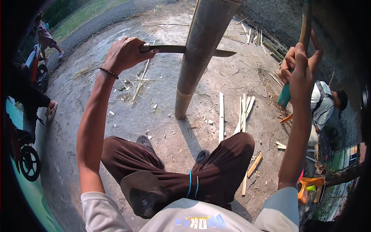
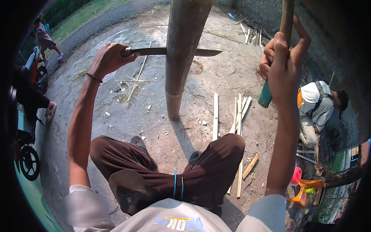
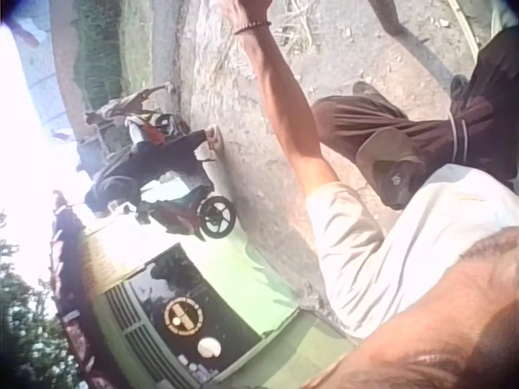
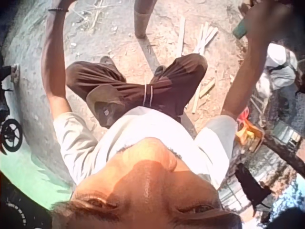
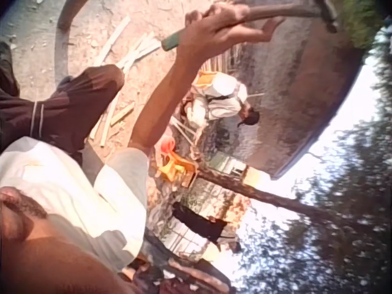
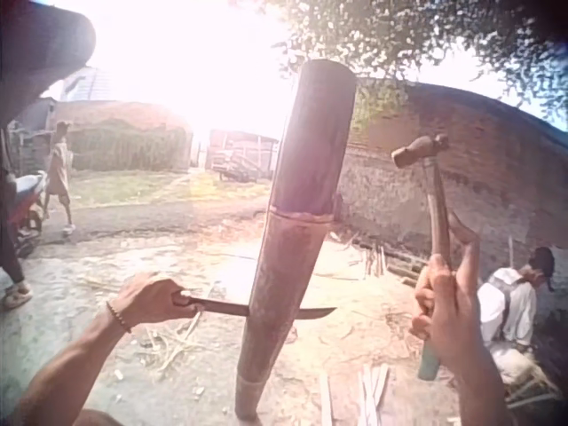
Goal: The person strikes a blade into the top of a bamboo pole with a hammer and pulls it downward to split the wood. They repeat this action to divide the pole into multiple sections.
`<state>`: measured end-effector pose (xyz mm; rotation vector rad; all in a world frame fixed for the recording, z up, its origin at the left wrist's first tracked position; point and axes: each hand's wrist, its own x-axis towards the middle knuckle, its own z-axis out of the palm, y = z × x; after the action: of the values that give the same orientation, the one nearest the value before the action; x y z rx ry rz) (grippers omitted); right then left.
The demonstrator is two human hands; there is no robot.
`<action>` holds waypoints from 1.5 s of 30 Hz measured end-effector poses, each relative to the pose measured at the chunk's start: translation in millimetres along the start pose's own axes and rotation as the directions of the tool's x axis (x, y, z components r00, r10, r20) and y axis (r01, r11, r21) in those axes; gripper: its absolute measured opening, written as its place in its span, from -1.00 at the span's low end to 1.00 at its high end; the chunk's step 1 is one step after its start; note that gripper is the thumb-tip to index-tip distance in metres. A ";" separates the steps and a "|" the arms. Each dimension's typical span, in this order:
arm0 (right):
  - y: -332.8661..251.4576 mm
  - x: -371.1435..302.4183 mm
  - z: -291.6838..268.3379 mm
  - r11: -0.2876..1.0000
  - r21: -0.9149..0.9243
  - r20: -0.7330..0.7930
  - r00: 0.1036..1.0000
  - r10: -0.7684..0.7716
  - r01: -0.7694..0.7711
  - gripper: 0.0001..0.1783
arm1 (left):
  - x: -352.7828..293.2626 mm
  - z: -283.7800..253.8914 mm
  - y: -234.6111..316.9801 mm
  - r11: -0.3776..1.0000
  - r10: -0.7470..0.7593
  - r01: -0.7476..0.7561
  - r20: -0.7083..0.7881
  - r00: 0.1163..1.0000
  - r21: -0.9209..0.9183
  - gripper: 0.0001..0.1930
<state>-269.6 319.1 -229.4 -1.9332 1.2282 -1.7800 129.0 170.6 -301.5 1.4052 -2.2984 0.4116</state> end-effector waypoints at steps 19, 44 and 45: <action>49.0 -31.5 33.8 0.901 -0.216 0.307 0.850 0.427 -0.375 -0.56 | 10.5 -6.6 6.8 1.000 -0.020 0.020 0.077 0.997 0.008 -0.41; 44.6 -23.8 41.9 0.921 -0.306 0.232 0.920 0.317 -0.240 -0.64 | -2.1 -0.1 -29.3 0.987 -0.125 0.109 0.138 0.983 0.115 -0.35; 35.8 -2.9 36.3 0.942 -0.264 0.124 0.962 0.244 -0.206 -0.67 | 0.6 -1.0 -29.6 0.990 -0.113 0.100 0.138 0.984 0.100 -0.35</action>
<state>-251.1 286.1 -263.8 -1.9217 1.6070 -1.3904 155.4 157.4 -299.3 1.6445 -2.3285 0.4009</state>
